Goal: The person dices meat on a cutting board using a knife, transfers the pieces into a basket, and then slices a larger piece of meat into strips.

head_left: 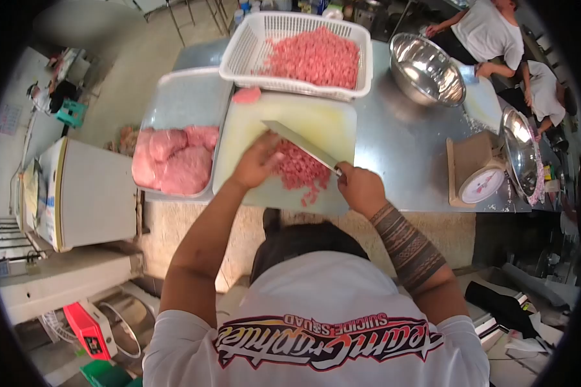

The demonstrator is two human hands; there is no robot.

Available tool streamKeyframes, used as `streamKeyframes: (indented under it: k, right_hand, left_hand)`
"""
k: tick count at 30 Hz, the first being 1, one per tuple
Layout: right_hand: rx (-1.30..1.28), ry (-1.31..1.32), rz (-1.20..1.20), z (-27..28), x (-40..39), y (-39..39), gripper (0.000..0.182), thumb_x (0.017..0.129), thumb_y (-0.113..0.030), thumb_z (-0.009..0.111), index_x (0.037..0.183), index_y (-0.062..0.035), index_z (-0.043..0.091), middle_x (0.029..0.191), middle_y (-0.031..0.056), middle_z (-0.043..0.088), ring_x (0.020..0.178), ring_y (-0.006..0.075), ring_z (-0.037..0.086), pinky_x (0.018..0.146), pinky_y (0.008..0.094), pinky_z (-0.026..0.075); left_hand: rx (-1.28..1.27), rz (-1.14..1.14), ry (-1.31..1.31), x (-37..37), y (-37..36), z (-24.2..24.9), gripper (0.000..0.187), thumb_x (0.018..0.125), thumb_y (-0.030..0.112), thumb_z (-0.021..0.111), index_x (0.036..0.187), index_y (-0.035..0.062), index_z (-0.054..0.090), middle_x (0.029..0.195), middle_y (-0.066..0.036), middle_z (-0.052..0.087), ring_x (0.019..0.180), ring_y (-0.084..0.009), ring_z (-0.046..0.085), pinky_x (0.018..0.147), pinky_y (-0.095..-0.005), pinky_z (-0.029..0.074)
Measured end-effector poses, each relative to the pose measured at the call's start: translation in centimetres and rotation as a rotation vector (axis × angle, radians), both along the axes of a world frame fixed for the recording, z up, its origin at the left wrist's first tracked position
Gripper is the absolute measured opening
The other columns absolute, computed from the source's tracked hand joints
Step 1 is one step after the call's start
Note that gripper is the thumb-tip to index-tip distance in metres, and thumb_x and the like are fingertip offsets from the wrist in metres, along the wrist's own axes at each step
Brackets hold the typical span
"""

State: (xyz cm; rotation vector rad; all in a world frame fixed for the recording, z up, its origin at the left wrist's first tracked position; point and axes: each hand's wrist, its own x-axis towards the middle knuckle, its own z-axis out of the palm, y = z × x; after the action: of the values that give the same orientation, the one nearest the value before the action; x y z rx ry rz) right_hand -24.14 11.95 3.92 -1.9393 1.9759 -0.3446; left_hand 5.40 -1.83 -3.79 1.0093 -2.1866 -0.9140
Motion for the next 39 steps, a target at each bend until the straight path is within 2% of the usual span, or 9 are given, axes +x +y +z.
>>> streamKeyframes:
  k: [6, 8, 10, 16, 23, 26, 30, 34, 39]
  right_hand:
    - [0.244, -0.605, -0.207, 1.4, -5.5, 2.4, 0.017, 0.099, -0.021, 0.069, 0.104, -0.0039, 0.067, 0.074, 0.0092, 0.065, 0.062, 0.0225, 0.065, 0.058, 0.0381, 0.052]
    - [0.394, -0.839, -0.372, 0.4, -8.0, 3.7, 0.020, 0.103, -0.021, 0.067, 0.103, -0.0011, 0.066, 0.072, 0.0017, 0.057, 0.056, 0.0109, 0.057, 0.051, 0.0297, 0.047]
    - [0.369, -0.894, -0.435, -1.5, -9.5, 5.2, 0.019, 0.103, -0.020, 0.066, 0.104, -0.0008, 0.066, 0.073, 0.0027, 0.059, 0.055, 0.0123, 0.057, 0.051, 0.0306, 0.049]
    - [0.373, -0.930, -0.495, -4.7, -9.1, 8.1, 0.019, 0.105, -0.014, 0.059, 0.116, 0.0008, 0.063, 0.077, 0.0031, 0.061, 0.058, 0.0119, 0.060, 0.052, 0.0315, 0.053]
    - [0.231, -0.667, -0.178, -9.6, -2.3, 4.4, 0.029, 0.101, -0.017, 0.063, 0.120, 0.0045, 0.060, 0.098, 0.0284, 0.070, 0.090, 0.0448, 0.071, 0.081, 0.0506, 0.057]
    - [0.251, -0.618, -0.065, -8.4, 1.2, 3.0, 0.032, 0.099, -0.018, 0.064, 0.122, 0.0053, 0.059, 0.106, 0.0334, 0.069, 0.102, 0.0509, 0.068, 0.088, 0.0529, 0.055]
    - [0.234, -0.704, 0.058, -8.2, 2.3, 2.8, 0.035, 0.100, -0.019, 0.065, 0.124, 0.0059, 0.058, 0.105, 0.0304, 0.071, 0.095, 0.0454, 0.072, 0.082, 0.0510, 0.057]
    - [0.534, -0.868, -0.046, -5.1, 1.9, 2.8, 0.034, 0.103, -0.019, 0.063, 0.126, 0.0046, 0.057, 0.099, 0.0228, 0.072, 0.072, 0.0291, 0.073, 0.066, 0.0443, 0.058]
    - [0.425, -1.023, -0.061, -4.0, 1.9, 4.5, 0.027, 0.103, -0.012, 0.062, 0.126, 0.0012, 0.057, 0.091, 0.0129, 0.070, 0.063, 0.0176, 0.068, 0.058, 0.0374, 0.055]
  left_hand:
    - [-0.150, 0.037, -0.175, 3.0, 8.0, -0.3, 0.123, 0.069, 0.051, 0.095, 0.166, 0.0092, 0.035, 0.172, -0.034, 0.020, 0.159, -0.0521, 0.025, 0.127, -0.0611, 0.028]
    - [-0.238, -0.013, -0.223, 0.4, 10.1, -0.2, 0.132, 0.060, 0.054, 0.098, 0.167, 0.0126, 0.034, 0.173, -0.034, 0.018, 0.159, -0.0543, 0.021, 0.127, -0.0649, 0.025]
    - [-0.280, -0.038, -0.283, -2.7, 11.3, -0.6, 0.135, 0.055, 0.058, 0.098, 0.168, 0.0203, 0.035, 0.174, -0.033, 0.015, 0.160, -0.0553, 0.018, 0.127, -0.0671, 0.021]
    - [-0.256, 0.250, -0.385, -8.4, 10.9, -1.4, 0.123, 0.063, 0.070, 0.089, 0.167, 0.0267, 0.038, 0.173, -0.031, 0.019, 0.158, -0.0580, 0.019, 0.118, -0.0820, 0.017]
    - [-0.272, 0.349, -0.422, -11.2, 11.0, -1.5, 0.102, 0.080, 0.080, 0.070, 0.165, 0.0305, 0.043, 0.170, -0.032, 0.025, 0.155, -0.0640, 0.016, 0.115, -0.0852, 0.015]
    - [-0.280, 0.422, -0.355, -11.7, 10.8, -2.0, 0.095, 0.084, 0.075, 0.070, 0.163, 0.0296, 0.046, 0.168, -0.032, 0.029, 0.152, -0.0645, 0.022, 0.116, -0.0833, 0.016]
    - [-0.316, 0.471, -0.271, -11.5, 10.4, -2.1, 0.091, 0.086, 0.067, 0.073, 0.162, 0.0241, 0.048, 0.165, -0.033, 0.032, 0.147, -0.0643, 0.029, 0.117, -0.0785, 0.022]
    - [-0.321, 0.459, -0.285, -11.4, 10.7, -1.7, 0.092, 0.085, 0.063, 0.076, 0.162, 0.0205, 0.048, 0.164, -0.035, 0.032, 0.146, -0.0653, 0.030, 0.117, -0.0768, 0.025]
    - [-0.343, 0.409, -0.201, -11.3, 11.2, 1.0, 0.092, 0.085, 0.060, 0.079, 0.161, 0.0189, 0.049, 0.162, -0.038, 0.031, 0.146, -0.0662, 0.028, 0.117, -0.0760, 0.027]
